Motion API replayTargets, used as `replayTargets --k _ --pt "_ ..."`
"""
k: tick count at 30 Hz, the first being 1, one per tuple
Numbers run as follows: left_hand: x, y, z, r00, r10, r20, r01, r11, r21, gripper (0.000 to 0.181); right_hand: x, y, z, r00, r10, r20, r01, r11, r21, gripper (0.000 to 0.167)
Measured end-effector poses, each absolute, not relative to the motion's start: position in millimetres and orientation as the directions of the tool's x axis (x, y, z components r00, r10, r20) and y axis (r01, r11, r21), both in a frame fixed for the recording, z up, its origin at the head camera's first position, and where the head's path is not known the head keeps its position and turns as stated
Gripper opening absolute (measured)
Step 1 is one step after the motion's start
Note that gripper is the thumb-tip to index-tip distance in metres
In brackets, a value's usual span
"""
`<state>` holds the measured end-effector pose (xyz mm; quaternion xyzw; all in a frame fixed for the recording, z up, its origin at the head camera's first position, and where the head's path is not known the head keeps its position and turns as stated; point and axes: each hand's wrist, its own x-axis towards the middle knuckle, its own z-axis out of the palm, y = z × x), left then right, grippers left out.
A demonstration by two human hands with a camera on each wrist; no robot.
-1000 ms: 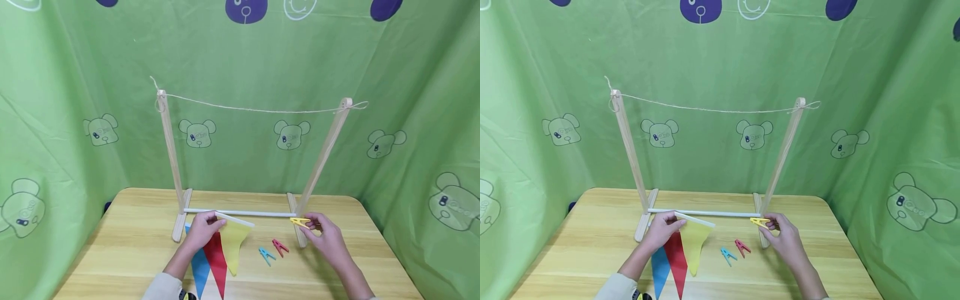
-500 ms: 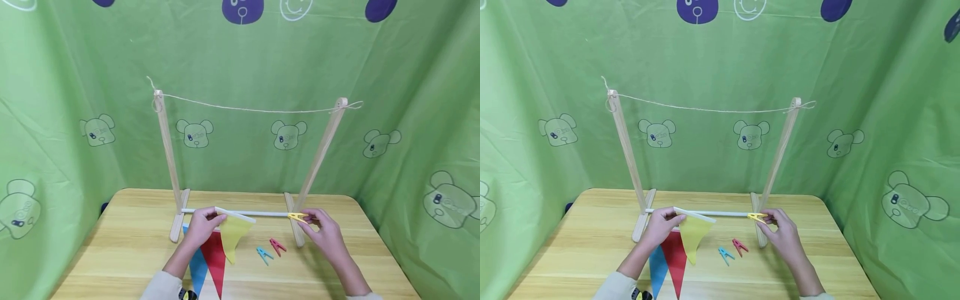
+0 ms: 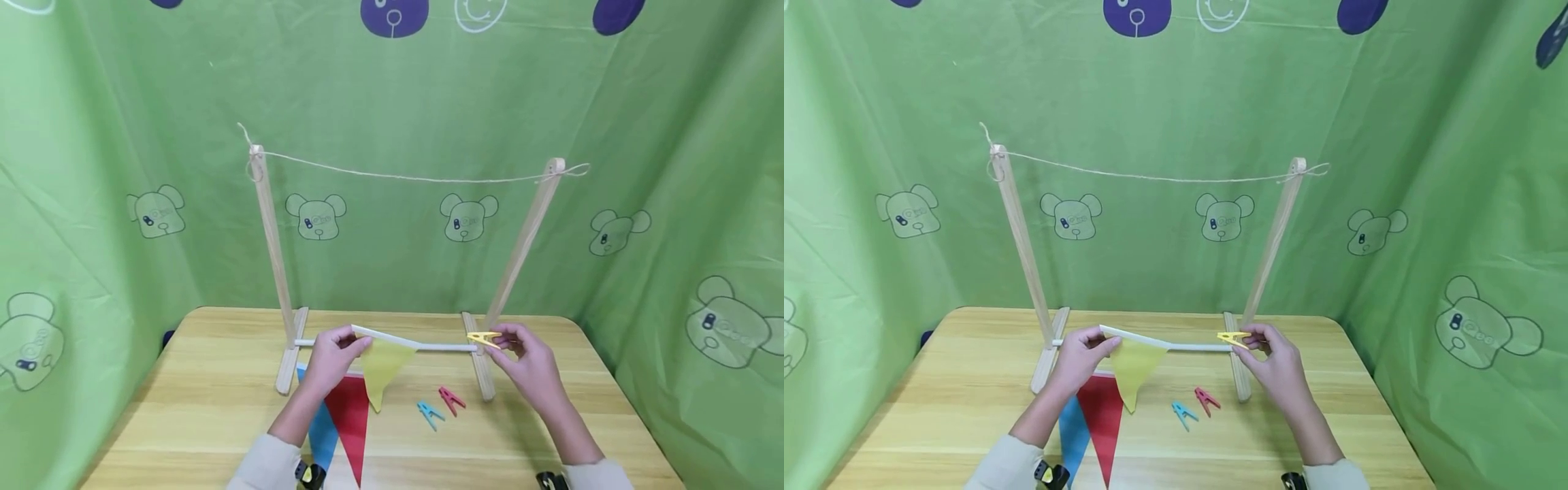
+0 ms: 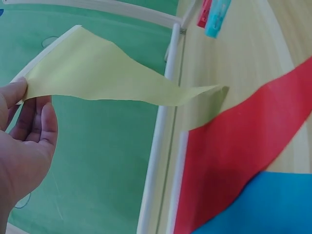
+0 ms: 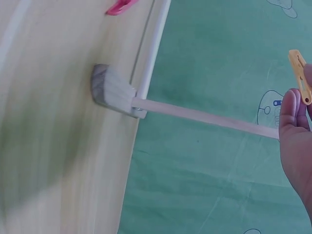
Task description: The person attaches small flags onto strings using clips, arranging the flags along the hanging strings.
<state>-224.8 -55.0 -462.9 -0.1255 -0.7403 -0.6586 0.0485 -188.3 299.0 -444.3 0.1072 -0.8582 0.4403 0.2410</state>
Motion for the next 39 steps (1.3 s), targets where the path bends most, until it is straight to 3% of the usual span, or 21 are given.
replayTargets --k 7,21,31,39 --pt "-227 -51 -450 -0.962 0.113 0.249 0.257 0.071 0.964 0.017 -195 298 -431 -0.880 0.026 0.475 -0.397 0.511 -0.763 0.034" --pt "-234 -38 -434 -0.962 0.114 0.247 0.249 0.000 0.968 0.018 -198 295 -400 -0.927 0.045 0.373 -0.320 0.423 -0.848 0.035" --pt "-240 -23 -419 -0.956 0.099 0.278 0.266 -0.121 0.956 0.021 -201 298 -381 -0.898 0.032 0.438 -0.391 0.396 -0.831 0.035" --pt "-244 -15 -408 -0.950 0.105 0.294 0.281 -0.123 0.952 0.018 -203 302 -362 -0.868 0.042 0.495 -0.441 0.392 -0.807 0.035"
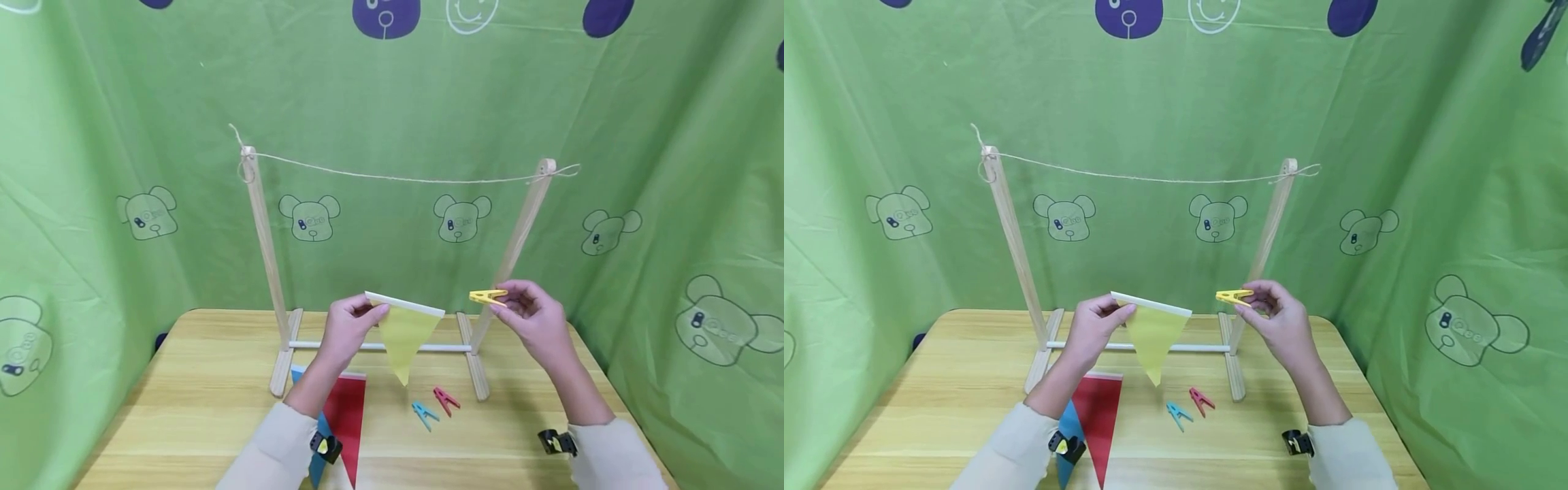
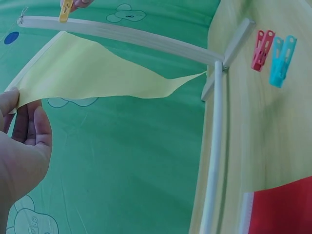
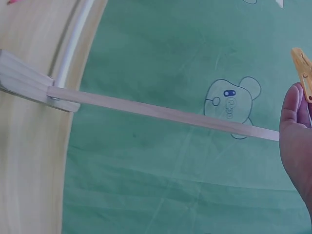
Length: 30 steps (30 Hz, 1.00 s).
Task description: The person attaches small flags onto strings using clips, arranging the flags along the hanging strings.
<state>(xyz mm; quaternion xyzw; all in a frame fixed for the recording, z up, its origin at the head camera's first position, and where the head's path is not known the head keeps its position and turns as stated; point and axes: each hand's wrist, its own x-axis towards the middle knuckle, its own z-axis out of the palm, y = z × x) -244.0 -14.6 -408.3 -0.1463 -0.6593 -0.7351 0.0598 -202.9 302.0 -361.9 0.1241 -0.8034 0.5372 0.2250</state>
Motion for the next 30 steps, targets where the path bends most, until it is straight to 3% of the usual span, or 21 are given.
replayTargets --k 20,30 --pt "-261 5 -376 -0.962 0.072 0.264 0.245 -0.206 0.947 0.018 -212 300 -320 -0.836 0.028 0.549 -0.480 0.447 -0.755 0.036" --pt "-270 16 -358 -0.951 0.086 0.297 0.273 -0.216 0.938 0.015 -215 300 -308 -0.820 0.032 0.572 -0.510 0.413 -0.754 0.038"
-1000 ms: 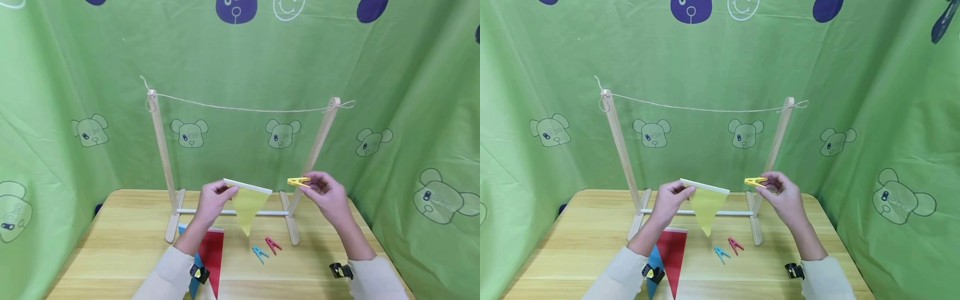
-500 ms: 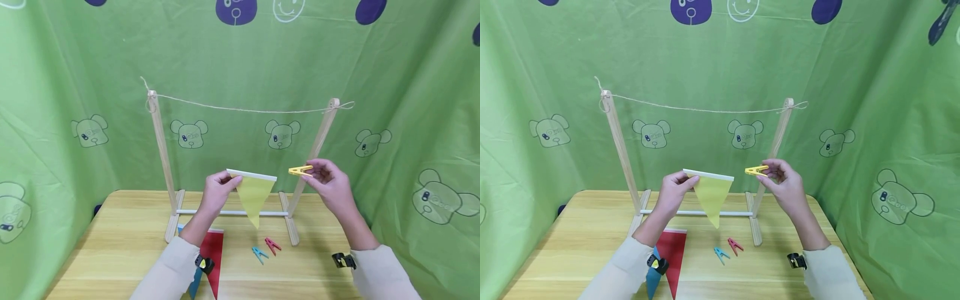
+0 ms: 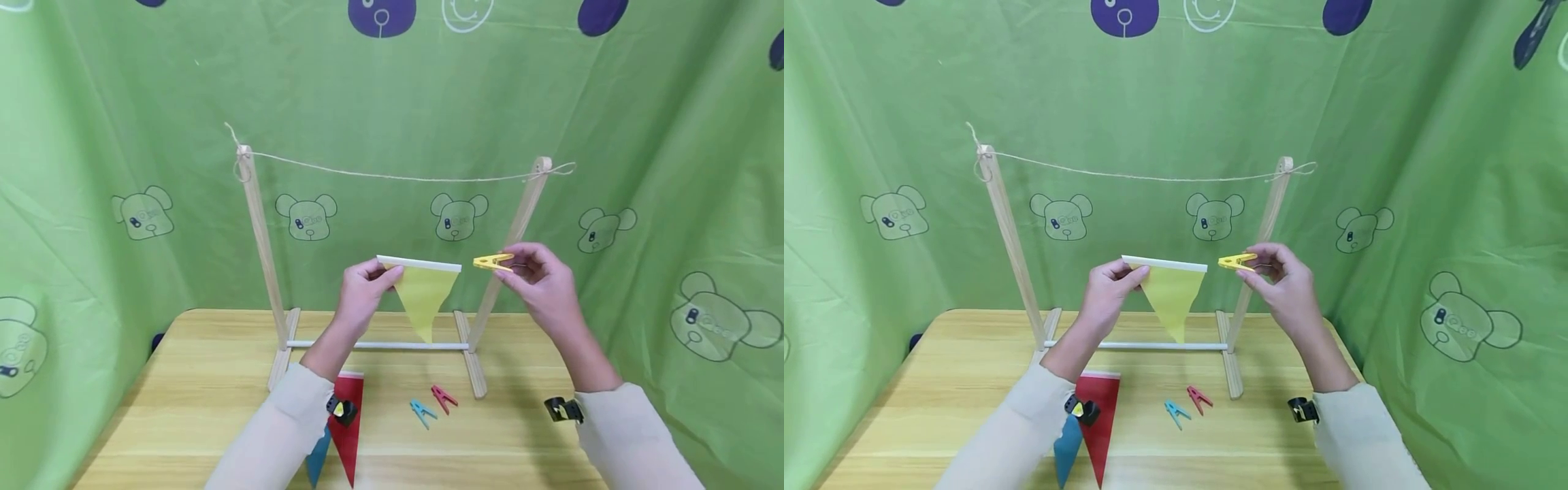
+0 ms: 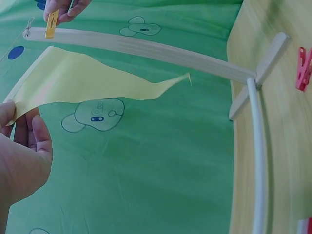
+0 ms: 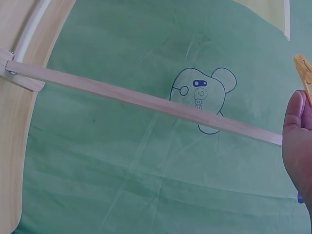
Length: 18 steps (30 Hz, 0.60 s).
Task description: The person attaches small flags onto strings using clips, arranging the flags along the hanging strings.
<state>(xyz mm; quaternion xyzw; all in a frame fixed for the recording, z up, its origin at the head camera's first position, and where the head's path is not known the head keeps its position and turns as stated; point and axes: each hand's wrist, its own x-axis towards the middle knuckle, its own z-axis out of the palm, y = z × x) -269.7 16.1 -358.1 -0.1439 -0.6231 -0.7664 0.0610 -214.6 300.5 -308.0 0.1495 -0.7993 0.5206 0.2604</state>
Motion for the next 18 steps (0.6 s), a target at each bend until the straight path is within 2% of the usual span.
replayTargets --k 18 --pt "-276 35 -324 -0.946 0.076 0.316 0.288 -0.258 0.922 0.021 -222 305 -277 -0.781 0.056 0.622 -0.550 0.408 -0.728 0.038"
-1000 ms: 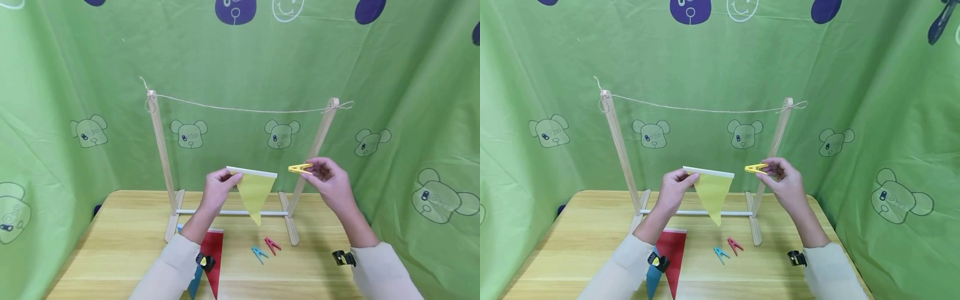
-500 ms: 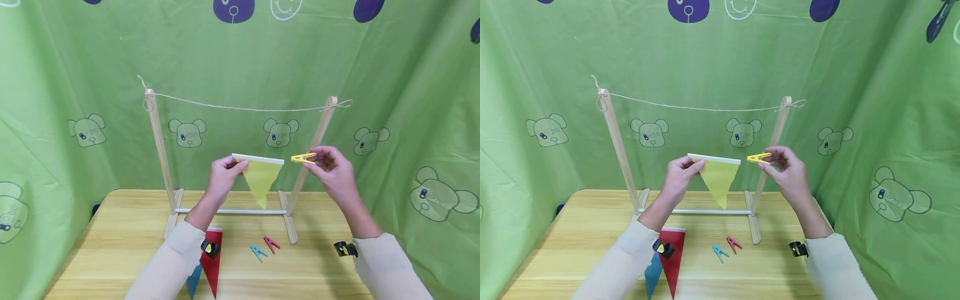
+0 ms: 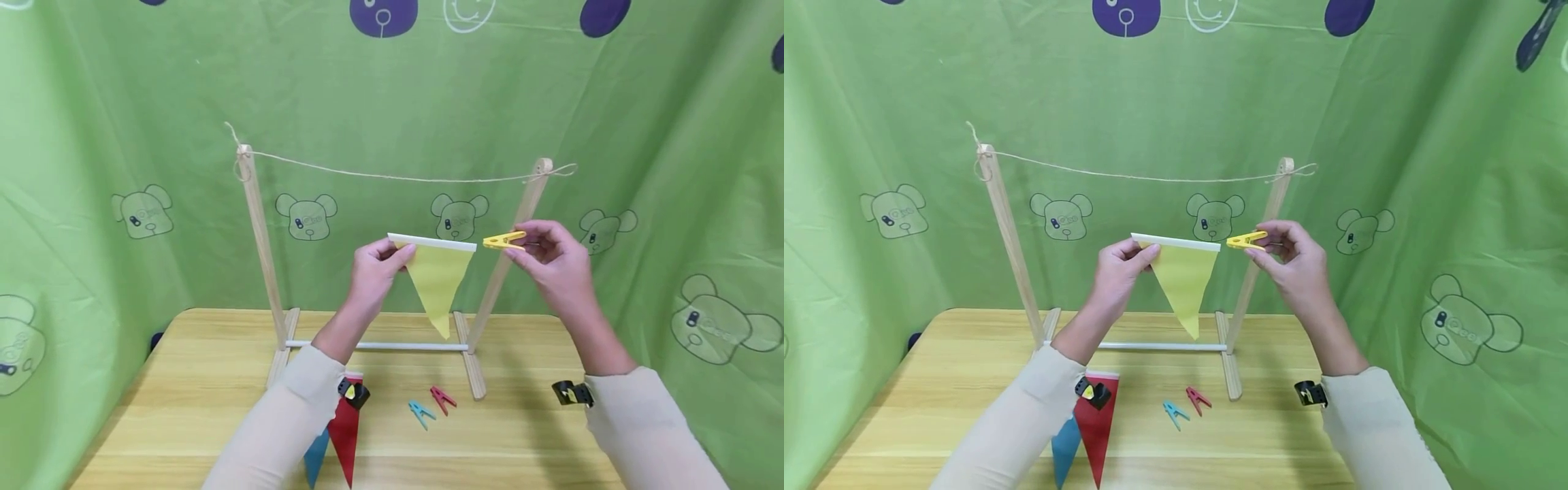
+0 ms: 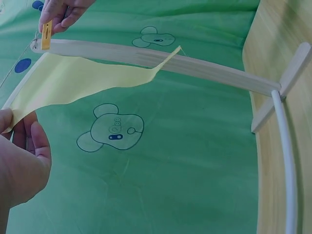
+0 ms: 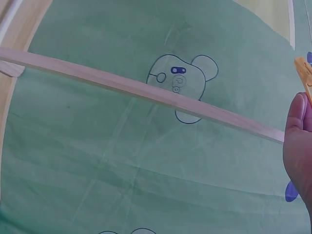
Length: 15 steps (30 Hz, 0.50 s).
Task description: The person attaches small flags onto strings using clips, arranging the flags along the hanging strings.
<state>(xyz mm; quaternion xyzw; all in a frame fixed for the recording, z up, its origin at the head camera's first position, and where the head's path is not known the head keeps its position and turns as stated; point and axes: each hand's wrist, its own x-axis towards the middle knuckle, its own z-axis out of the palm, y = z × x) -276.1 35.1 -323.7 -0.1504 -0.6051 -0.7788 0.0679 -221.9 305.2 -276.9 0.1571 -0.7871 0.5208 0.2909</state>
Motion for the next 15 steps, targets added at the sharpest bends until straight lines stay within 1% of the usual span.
replayTargets --k 6,15 --pt "-279 42 -315 -0.941 0.062 0.334 0.305 -0.279 0.911 0.020 -224 307 -266 -0.778 0.056 0.626 -0.567 0.367 -0.738 0.035" --pt "-285 52 -307 -0.941 0.054 0.334 0.301 -0.322 0.898 0.021 -228 308 -249 -0.739 0.055 0.671 -0.623 0.324 -0.712 0.032"
